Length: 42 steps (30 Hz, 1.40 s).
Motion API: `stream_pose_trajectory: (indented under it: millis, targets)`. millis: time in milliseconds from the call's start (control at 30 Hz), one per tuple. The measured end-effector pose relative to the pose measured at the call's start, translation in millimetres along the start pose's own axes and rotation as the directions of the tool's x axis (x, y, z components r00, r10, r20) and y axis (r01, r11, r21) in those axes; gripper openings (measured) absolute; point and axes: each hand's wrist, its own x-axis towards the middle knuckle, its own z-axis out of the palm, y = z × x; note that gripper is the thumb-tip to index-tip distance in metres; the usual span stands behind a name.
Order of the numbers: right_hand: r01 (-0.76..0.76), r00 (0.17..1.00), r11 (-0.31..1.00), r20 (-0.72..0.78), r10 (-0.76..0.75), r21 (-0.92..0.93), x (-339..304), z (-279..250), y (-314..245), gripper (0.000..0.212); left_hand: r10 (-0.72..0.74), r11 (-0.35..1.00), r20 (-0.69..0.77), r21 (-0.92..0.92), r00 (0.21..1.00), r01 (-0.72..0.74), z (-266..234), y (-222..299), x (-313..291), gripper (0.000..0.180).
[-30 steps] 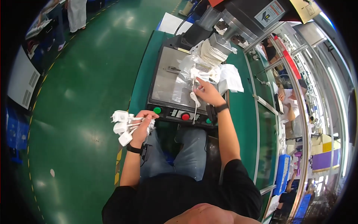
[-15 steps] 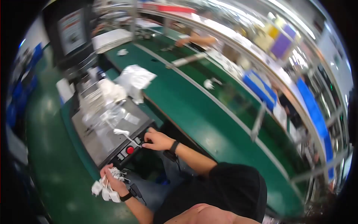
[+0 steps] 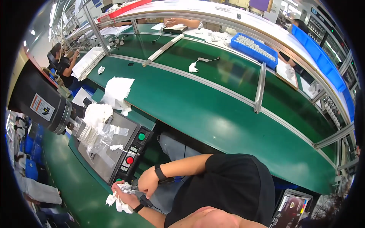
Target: The person picks up a power adapter from the conveyor belt, places it into a plastic bag on the machine, and presses the buttons to seal it. They then remove the sealed bag, place it back onto the conveyor belt, and repeat the process.
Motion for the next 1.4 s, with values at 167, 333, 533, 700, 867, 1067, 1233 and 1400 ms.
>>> stream_pose_trajectory:
  millis: [167, 333, 533, 700, 867, 1067, 1233, 1400]
  targets:
    - [0.033, 0.999, 0.997, 0.002, -0.033, -0.063, 3.6, -34.8, -22.6, 0.043, 0.007, 0.993, 0.114, 0.12, 0.993, -0.021, 40.6, 23.6, -33.2, 0.025]
    - [0.081, 0.995, 0.968, -0.031, -0.091, -0.237, -12.2, -91.4, -61.9, 0.044, 0.247, 0.882, 0.126, 0.38, 0.961, -0.277, 55.9, 37.6, -32.2, 0.033]
    - [0.032, 0.975, 0.918, -0.191, -0.116, -0.396, -114.5, -157.8, -63.4, 0.038, 0.016, 0.976, 0.061, -0.22, 0.998, -0.002, 56.2, 21.4, -12.5, 0.038]
    - [-0.271, 0.899, 0.932, -0.409, 0.156, -0.241, -244.2, -232.3, -18.8, 0.037, 0.068, 0.996, 0.271, -0.07, 0.96, -0.05, 39.3, 5.6, 7.3, 0.039]
    - [-0.947, -0.05, 0.277, -0.928, 0.369, 0.161, -398.8, -262.3, 111.9, 0.037, 0.085, 0.996, 0.276, -0.024, 0.957, -0.082, 46.9, -3.2, 39.6, 0.044]
    - [-0.941, -0.277, 0.01, -0.786, 0.553, 0.339, -447.9, -227.6, 169.6, 0.045, -0.022, 1.0, 0.166, 0.022, 0.986, 0.019, 99.0, 2.1, 68.2, 0.05]
    - [-0.957, -0.094, 0.1, -0.619, 0.78, 0.271, -461.0, -245.7, 177.0, 0.054, -0.175, 0.983, 0.164, -0.028, 0.971, 0.182, 130.2, 0.2, 79.3, 0.05]
    - [-0.498, 0.164, 0.762, -0.817, 0.552, 0.415, -496.3, -260.8, 153.2, 0.041, -0.237, 0.963, 0.206, -0.079, 0.949, 0.257, 125.7, -15.6, 103.2, 0.051]
